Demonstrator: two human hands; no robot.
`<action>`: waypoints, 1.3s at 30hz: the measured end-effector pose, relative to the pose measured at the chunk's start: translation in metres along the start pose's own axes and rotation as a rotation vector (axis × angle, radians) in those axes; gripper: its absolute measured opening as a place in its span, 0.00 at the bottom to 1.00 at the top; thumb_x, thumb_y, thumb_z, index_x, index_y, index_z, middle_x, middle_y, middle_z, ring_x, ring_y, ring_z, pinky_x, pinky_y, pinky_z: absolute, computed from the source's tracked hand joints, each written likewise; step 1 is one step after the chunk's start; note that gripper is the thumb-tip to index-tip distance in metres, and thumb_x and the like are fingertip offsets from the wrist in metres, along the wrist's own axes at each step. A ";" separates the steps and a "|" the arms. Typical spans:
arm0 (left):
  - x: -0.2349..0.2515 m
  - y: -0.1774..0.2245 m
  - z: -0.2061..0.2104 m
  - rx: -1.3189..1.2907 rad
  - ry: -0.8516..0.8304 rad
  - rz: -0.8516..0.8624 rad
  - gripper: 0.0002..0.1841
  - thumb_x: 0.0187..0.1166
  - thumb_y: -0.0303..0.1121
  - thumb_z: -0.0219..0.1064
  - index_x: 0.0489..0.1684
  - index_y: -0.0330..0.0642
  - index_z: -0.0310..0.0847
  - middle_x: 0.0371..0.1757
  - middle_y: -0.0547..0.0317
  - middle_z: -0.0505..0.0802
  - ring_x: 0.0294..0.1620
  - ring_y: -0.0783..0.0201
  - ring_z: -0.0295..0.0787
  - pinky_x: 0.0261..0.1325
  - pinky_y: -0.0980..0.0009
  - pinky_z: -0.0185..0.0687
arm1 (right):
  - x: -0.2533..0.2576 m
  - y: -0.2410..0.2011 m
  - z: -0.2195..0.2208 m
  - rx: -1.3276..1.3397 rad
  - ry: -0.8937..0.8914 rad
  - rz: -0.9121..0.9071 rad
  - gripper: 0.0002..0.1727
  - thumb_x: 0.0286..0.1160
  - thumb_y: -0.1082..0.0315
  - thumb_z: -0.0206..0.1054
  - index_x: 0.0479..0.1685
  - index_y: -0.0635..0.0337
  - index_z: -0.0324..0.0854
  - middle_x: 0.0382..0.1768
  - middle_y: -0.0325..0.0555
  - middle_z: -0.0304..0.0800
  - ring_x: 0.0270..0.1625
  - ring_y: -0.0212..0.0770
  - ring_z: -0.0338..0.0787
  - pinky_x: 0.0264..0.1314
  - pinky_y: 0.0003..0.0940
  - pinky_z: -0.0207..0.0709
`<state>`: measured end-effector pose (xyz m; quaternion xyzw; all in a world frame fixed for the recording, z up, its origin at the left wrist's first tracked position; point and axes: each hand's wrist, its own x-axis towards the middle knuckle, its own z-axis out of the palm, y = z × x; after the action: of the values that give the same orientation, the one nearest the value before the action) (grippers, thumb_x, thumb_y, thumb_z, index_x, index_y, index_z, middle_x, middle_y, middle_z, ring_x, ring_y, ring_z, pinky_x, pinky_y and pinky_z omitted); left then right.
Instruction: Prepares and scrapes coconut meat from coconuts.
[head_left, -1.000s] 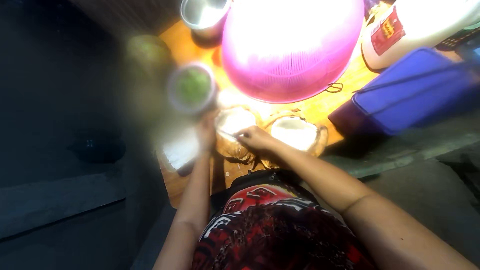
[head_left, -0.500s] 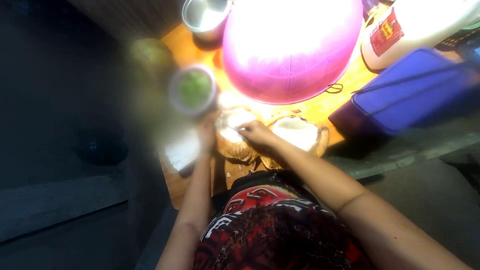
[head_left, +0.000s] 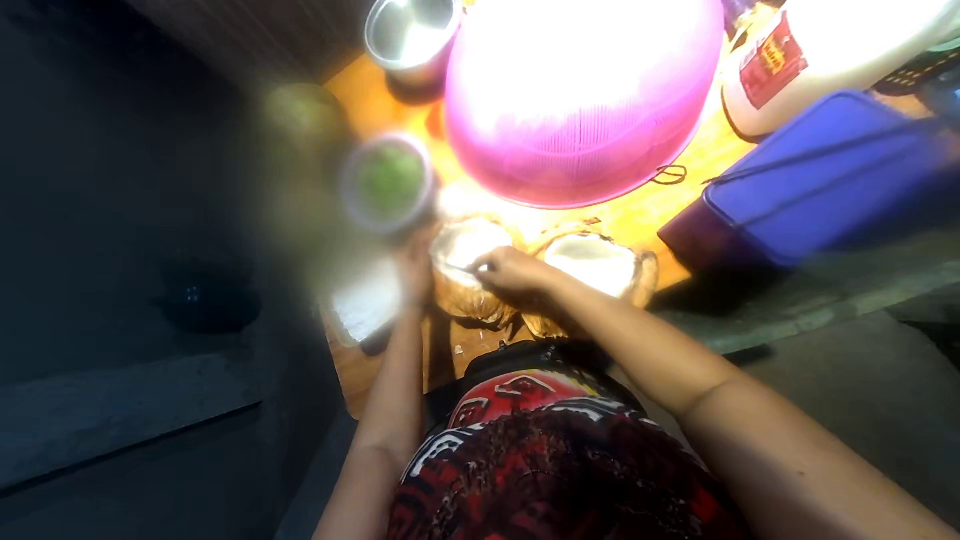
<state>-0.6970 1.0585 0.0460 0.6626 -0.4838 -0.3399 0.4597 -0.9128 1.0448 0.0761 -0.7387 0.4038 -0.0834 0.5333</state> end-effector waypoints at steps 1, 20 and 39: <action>-0.001 -0.003 -0.001 -0.002 -0.003 0.014 0.19 0.91 0.35 0.57 0.72 0.35 0.80 0.65 0.50 0.91 0.62 0.71 0.88 0.70 0.71 0.81 | -0.002 0.000 -0.007 -0.046 -0.057 0.002 0.15 0.87 0.67 0.60 0.63 0.58 0.89 0.45 0.57 0.93 0.47 0.53 0.91 0.57 0.57 0.82; -0.008 -0.012 -0.002 -0.030 0.047 0.051 0.19 0.92 0.35 0.56 0.71 0.34 0.81 0.65 0.50 0.91 0.62 0.70 0.88 0.70 0.70 0.81 | 0.018 -0.034 -0.047 -0.473 -0.250 0.003 0.13 0.86 0.66 0.64 0.59 0.58 0.91 0.53 0.60 0.93 0.61 0.61 0.89 0.66 0.66 0.77; -0.013 -0.014 -0.003 -0.010 0.079 0.112 0.18 0.92 0.34 0.55 0.69 0.32 0.82 0.64 0.49 0.92 0.63 0.71 0.88 0.71 0.70 0.80 | 0.004 -0.045 -0.066 -0.526 -0.379 0.030 0.14 0.87 0.66 0.64 0.61 0.58 0.91 0.51 0.58 0.93 0.59 0.58 0.89 0.65 0.63 0.76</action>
<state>-0.6940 1.0731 0.0339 0.6451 -0.5001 -0.2894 0.5000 -0.9235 0.9991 0.1408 -0.8474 0.3159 0.1706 0.3911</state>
